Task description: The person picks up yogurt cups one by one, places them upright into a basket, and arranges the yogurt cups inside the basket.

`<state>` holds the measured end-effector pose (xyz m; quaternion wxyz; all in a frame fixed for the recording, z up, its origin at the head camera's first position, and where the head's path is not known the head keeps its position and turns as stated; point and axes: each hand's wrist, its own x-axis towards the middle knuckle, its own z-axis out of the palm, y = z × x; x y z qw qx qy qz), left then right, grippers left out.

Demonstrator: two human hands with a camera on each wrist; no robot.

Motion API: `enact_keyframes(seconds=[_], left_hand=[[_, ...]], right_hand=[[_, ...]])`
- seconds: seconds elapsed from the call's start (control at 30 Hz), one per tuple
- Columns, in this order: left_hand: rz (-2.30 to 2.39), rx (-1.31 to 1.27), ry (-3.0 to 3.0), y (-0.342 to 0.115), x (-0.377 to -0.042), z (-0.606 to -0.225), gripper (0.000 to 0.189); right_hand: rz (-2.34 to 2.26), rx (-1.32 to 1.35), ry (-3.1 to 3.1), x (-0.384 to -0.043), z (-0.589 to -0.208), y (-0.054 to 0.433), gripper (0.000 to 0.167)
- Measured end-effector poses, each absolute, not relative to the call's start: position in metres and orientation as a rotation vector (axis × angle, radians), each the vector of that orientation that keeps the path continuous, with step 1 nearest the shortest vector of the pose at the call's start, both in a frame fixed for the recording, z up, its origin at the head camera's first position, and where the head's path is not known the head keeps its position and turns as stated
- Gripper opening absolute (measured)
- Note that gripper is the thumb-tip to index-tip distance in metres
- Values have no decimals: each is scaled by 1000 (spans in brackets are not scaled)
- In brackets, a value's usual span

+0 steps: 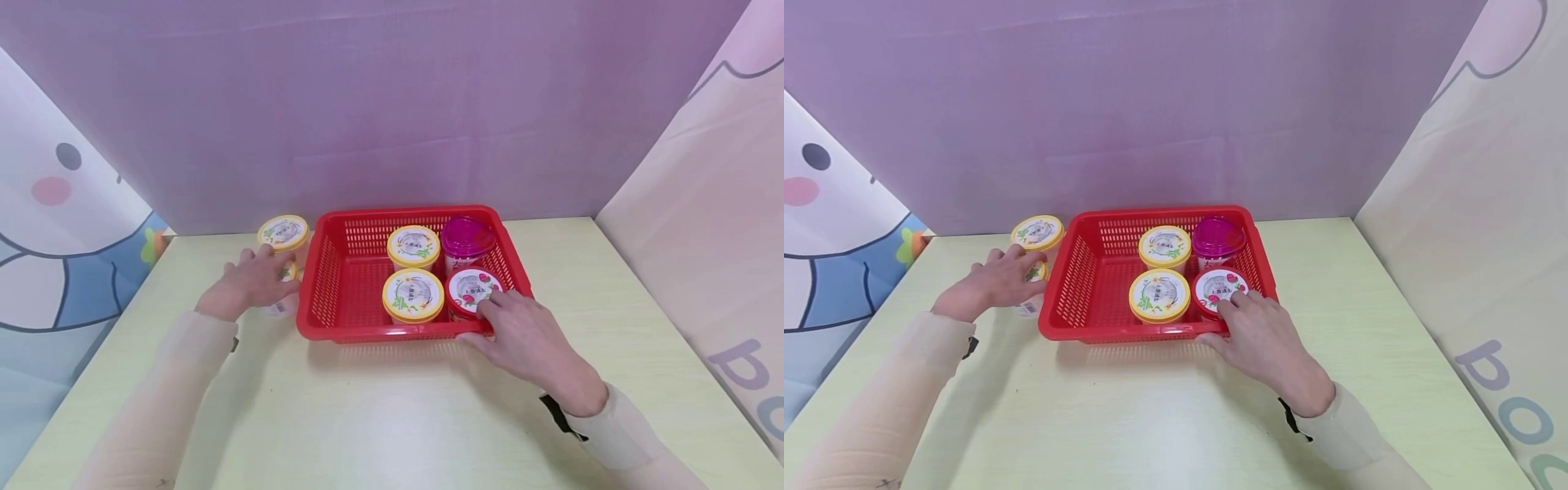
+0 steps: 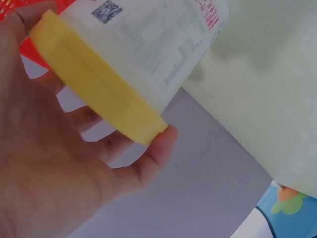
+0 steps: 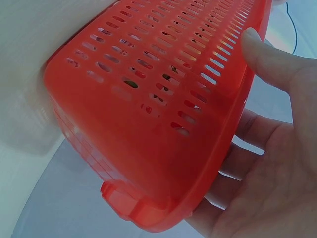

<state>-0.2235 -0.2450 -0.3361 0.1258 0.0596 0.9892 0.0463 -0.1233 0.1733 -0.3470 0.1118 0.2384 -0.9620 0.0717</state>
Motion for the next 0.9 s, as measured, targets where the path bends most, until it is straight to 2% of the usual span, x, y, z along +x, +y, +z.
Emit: enact_keyframes(seconds=[0.5,0.9], left_hand=[[169,203,2947,-250,-223,-344,71],[133,209,2973,-251,-226,-329,72]], right_hand=[[205,702,-2846,-123,-346,173,49],[208,702,-2835,-123,-346,172,48]])
